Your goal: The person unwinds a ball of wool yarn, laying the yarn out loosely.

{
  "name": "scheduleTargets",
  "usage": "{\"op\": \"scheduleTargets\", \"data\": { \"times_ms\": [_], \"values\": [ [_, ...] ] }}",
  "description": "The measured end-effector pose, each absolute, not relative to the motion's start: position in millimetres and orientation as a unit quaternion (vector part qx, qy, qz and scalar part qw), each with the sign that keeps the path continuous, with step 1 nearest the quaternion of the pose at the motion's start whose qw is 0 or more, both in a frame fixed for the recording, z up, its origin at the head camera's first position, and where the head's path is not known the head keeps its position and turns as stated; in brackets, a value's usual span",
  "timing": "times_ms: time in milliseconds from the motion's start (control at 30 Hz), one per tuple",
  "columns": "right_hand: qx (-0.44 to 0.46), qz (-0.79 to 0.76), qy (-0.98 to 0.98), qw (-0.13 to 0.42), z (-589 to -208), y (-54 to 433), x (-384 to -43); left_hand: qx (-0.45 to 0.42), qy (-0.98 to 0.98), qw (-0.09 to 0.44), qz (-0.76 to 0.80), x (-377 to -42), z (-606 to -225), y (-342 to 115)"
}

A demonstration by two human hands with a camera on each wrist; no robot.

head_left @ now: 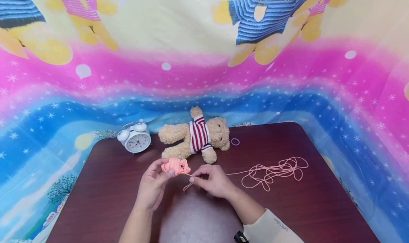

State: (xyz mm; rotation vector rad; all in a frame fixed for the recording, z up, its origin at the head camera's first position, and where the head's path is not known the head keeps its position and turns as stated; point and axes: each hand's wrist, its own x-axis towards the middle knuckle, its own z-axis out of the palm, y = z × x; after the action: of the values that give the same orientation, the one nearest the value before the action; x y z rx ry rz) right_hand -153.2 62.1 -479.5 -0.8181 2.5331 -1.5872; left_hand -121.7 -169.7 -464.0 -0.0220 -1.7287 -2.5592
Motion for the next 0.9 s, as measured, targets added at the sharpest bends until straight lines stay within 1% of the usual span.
{"op": "scheduleTargets", "data": {
  "times_ms": [167,300,533,900],
  "values": [
    [-0.266,-0.510,0.818,0.008,-470.8,72.6,-153.9,0.002,-0.561,0.031,-0.827,-121.3,-463.6,-173.5],
    [-0.249,-0.512,0.822,0.005,-465.5,81.2,-155.4,0.005,-0.566,0.033,-0.824,-121.0,-464.3,-177.0],
    [-0.235,-0.507,0.829,-0.008,-467.7,96.2,-162.6,0.004,-0.569,0.035,-0.821,-120.4,-465.5,-184.0],
    [-0.210,-0.500,0.840,-0.007,-468.2,117.3,-166.7,0.002,-0.570,0.046,-0.820,-120.0,-464.0,-192.9]
  ]
}}
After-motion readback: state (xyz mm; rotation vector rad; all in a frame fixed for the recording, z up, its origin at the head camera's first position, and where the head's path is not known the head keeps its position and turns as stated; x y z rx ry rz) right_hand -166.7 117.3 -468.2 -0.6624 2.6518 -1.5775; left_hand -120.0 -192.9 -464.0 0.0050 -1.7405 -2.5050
